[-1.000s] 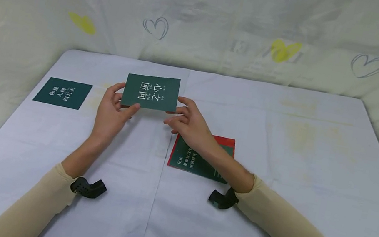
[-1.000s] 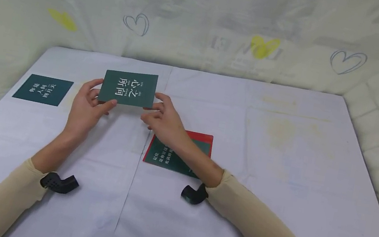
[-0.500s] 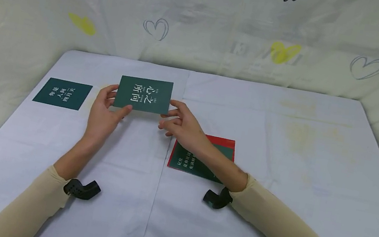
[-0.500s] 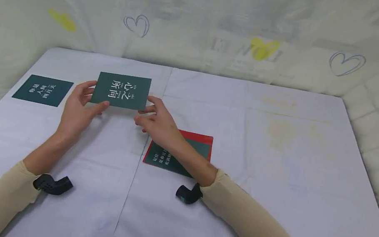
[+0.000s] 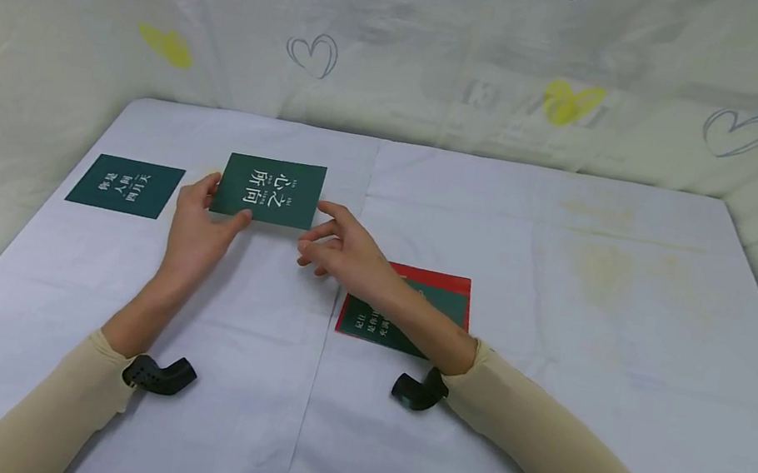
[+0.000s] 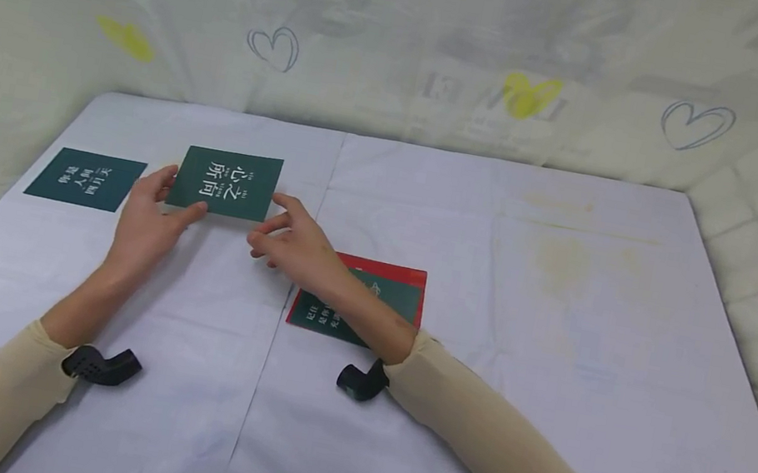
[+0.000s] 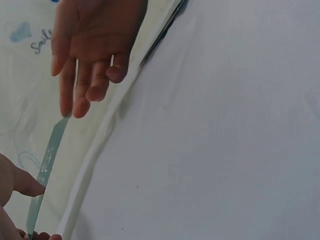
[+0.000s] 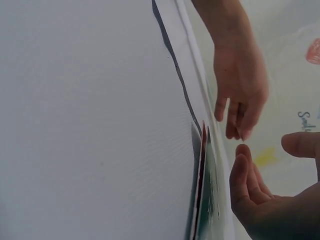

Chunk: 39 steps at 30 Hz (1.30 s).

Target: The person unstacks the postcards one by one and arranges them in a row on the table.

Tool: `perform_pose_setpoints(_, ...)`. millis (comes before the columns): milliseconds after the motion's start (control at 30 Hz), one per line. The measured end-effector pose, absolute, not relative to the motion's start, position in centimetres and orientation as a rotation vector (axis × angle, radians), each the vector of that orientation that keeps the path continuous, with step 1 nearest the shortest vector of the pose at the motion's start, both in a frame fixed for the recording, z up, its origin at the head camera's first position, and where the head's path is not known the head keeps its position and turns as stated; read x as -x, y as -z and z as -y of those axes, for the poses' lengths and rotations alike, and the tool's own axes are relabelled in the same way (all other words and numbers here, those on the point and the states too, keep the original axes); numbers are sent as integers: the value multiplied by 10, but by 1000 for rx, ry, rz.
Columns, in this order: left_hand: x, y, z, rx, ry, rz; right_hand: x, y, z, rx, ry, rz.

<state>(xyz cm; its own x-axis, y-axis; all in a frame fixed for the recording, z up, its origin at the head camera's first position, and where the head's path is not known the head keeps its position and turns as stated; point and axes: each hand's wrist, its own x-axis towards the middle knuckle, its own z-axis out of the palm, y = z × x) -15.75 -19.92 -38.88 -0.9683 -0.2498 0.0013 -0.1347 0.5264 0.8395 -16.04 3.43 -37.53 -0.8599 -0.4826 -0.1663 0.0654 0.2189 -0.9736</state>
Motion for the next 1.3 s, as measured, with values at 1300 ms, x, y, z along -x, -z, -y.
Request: perform_pose_setpoints(1300, 148, 385, 240, -359, 1137, 2791, 174, 383, 13, 407, 1600, -1989)
